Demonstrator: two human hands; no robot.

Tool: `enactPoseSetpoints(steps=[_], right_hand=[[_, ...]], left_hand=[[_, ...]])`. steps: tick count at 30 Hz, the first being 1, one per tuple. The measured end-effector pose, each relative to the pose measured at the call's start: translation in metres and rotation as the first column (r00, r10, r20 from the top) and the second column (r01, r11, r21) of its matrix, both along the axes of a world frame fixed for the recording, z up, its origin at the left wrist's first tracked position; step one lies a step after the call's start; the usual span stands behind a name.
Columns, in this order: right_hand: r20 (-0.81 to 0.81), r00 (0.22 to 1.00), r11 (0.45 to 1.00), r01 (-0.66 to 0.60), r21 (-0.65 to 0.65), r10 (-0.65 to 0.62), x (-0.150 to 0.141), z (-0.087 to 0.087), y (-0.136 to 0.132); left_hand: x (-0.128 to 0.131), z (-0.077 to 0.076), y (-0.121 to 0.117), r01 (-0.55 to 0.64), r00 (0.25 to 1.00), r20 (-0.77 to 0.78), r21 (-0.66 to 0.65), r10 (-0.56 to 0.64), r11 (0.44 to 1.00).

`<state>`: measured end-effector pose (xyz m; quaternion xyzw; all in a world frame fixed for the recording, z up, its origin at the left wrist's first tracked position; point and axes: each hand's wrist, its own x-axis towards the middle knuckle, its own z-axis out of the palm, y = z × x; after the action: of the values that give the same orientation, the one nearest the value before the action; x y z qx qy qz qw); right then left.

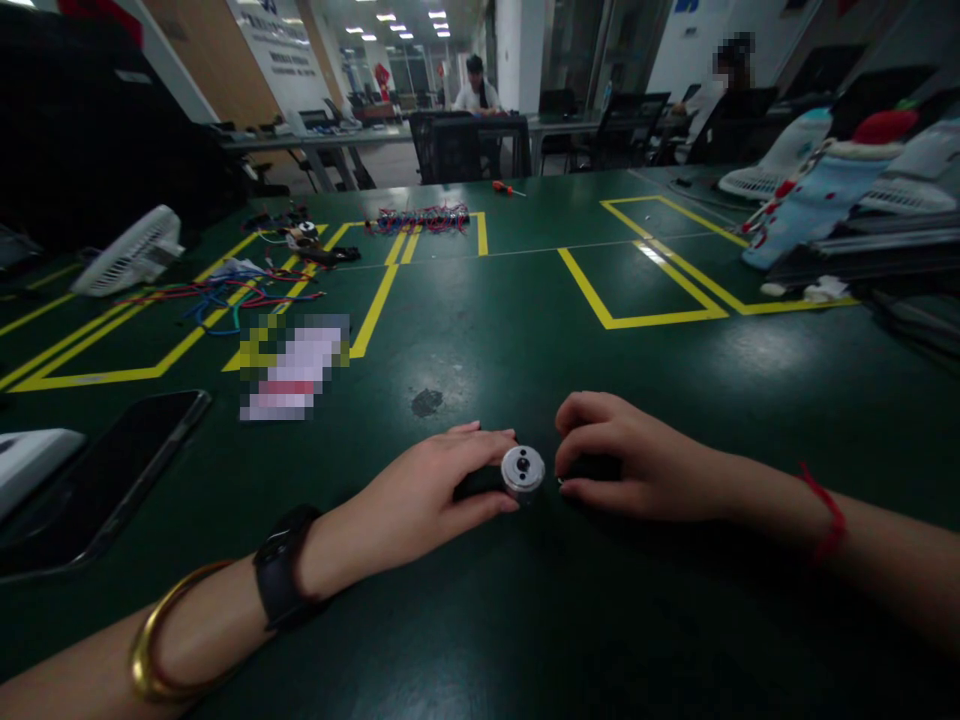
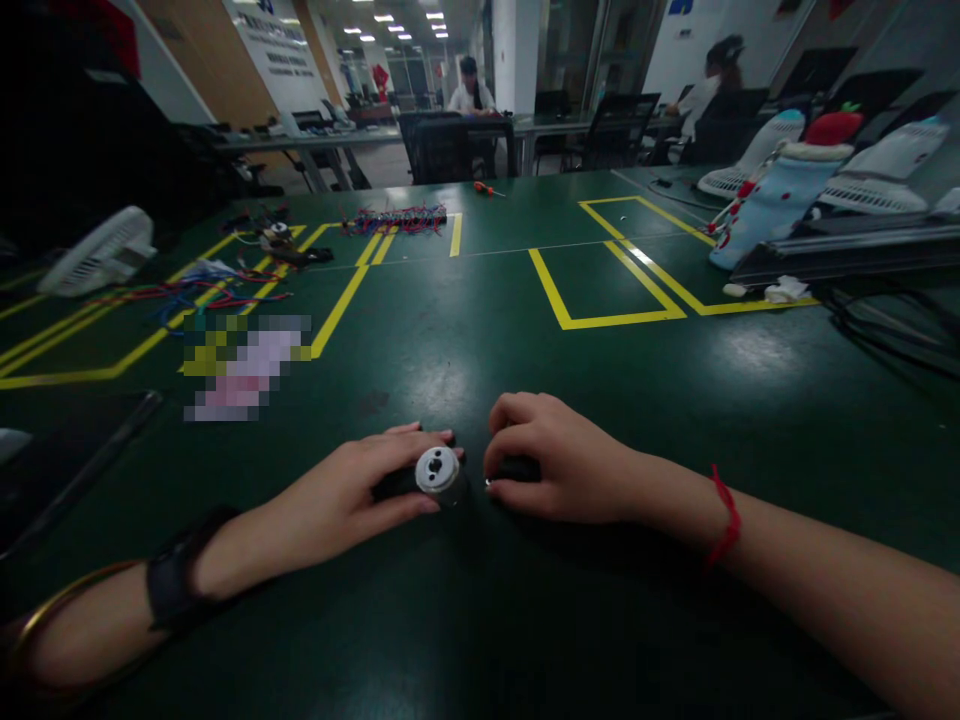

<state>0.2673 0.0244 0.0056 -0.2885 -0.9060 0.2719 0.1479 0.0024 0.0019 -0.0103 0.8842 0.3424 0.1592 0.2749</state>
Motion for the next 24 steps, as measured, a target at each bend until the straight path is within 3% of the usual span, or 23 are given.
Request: enactPoseSetpoints(steps=[6,15,19,24], right_hand=[[-0.316,0.936,0.984,0.174,0.031,-0.156,-0.017,0.011,-0.009],[-0.203,0.970,0.979,0.160,0.125,-0.133,-0.034,0.020,-0.020],[-0.296,0.941,0.982,0.185,0.033,-0.168,-0.030,0.024,-0.019],[-0.328,0.881,0.939,0.295,-0.179,-0.340,-0.015,0.018,-0.006]], left_hand=[[0.000,0.001,0.000,0.013,1.000,0.022,-0.011,-0.012,1.000],[0.001,0.001,-0.003,-0.013,1.000,0.022,0.021,0.013,1.000],[0.000,0.001,-0.002,-0.004,1.000,0.016,-0.013,0.004,1.000],[0.000,0.001,0.000,0.007,1.000,-0.004,-0.037,-0.008,0.999]])
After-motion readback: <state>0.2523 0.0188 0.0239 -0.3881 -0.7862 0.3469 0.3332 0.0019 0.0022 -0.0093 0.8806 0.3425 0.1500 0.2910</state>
